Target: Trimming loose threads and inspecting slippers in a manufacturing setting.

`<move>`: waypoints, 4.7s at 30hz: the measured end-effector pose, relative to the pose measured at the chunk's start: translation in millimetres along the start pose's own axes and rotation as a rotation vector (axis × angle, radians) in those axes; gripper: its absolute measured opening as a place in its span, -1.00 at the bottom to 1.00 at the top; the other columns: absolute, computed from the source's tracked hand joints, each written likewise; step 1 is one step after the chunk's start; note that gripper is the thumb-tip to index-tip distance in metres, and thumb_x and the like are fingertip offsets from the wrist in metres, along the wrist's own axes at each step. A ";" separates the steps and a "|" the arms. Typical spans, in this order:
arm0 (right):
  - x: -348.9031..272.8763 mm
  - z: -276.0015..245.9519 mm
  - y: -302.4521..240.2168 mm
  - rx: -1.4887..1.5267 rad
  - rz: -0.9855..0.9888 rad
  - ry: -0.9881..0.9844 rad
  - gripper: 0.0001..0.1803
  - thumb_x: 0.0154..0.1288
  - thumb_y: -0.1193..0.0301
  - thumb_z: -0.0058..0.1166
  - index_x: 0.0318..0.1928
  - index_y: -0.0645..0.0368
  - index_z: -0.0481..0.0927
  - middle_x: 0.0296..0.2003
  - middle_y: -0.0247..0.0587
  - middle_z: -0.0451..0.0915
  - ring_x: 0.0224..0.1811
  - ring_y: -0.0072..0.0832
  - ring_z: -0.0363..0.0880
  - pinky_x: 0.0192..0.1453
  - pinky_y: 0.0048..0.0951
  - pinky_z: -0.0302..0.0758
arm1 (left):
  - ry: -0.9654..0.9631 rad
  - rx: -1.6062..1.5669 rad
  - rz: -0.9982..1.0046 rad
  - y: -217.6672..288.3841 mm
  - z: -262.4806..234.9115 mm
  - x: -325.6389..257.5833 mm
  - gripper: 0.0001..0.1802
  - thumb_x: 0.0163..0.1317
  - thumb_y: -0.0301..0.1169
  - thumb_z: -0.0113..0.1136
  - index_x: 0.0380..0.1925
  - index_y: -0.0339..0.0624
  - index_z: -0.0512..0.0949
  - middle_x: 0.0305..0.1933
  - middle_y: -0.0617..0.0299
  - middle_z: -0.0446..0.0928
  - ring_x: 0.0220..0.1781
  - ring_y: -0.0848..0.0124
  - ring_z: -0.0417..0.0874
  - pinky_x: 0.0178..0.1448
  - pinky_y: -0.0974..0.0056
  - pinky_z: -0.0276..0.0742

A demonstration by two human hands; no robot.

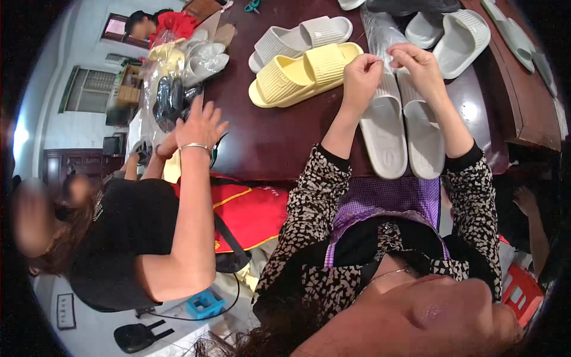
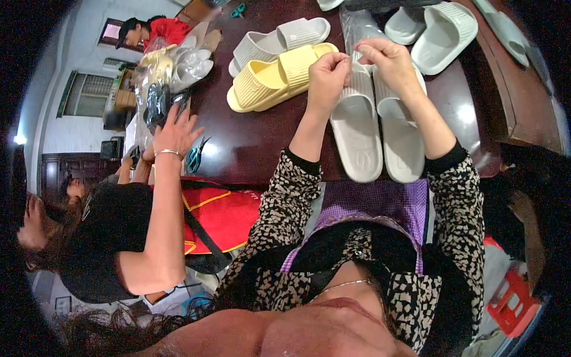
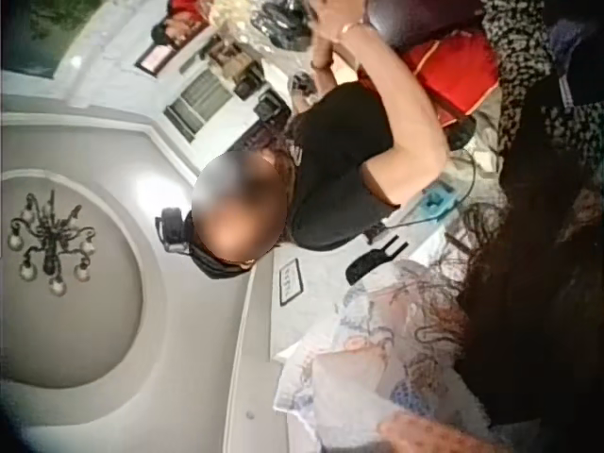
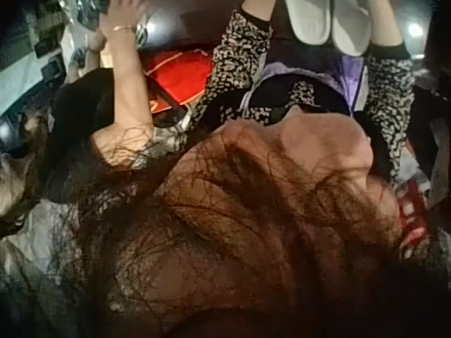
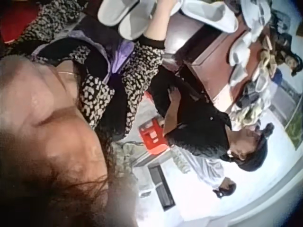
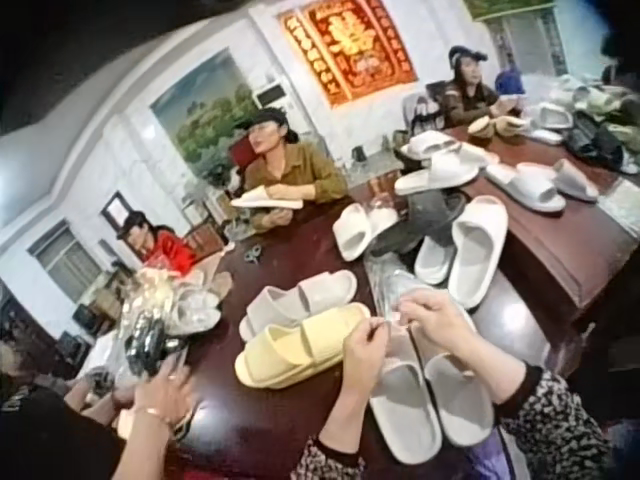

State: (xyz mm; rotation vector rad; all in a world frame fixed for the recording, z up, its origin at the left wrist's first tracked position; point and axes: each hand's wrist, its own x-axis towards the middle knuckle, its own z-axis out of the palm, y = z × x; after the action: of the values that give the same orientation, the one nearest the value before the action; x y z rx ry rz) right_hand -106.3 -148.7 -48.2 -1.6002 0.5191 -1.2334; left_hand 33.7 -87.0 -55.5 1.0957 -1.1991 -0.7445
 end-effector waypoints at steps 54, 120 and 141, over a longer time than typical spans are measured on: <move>2.7 6.9 -21.2 -0.300 0.014 -0.059 -0.92 0.19 0.51 0.01 -0.36 0.29 0.50 -0.66 -0.33 0.51 -0.61 -0.68 0.45 -0.51 -0.60 0.39 | -0.011 -0.420 -0.121 21.2 2.7 12.1 -0.98 0.07 -0.56 0.10 -0.47 -0.24 0.49 -0.63 0.38 0.42 -0.67 0.68 0.33 -0.61 0.56 0.22; -10.4 -30.6 -47.1 -0.609 -0.065 0.003 -0.93 0.21 0.52 -0.02 -0.30 0.23 0.50 -0.57 -0.23 0.51 -0.53 -0.55 0.48 -0.44 -0.51 0.39 | -0.353 -0.550 -0.181 10.1 29.5 35.8 -0.95 0.02 -0.63 0.16 -0.48 -0.30 0.54 -0.54 0.22 0.52 -0.54 0.52 0.51 -0.40 0.48 0.47; -79.8 11.3 -53.7 -0.846 -0.107 -0.643 -0.63 0.12 0.41 0.06 0.00 0.00 0.48 -0.35 -0.06 0.56 -0.33 -0.14 0.57 -0.25 -0.24 0.49 | 0.406 -0.314 -0.145 -28.3 -73.5 -34.4 -0.90 0.12 -0.53 0.07 -0.36 -0.34 0.45 -0.50 0.21 0.48 -0.52 0.48 0.47 -0.41 0.42 0.43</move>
State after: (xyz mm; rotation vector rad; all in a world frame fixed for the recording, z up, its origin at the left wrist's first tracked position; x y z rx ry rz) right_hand -139.3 -58.3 -37.0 -2.6214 0.5656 -0.4891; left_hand 98.9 -46.1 -93.6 1.0151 -0.6396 -0.7477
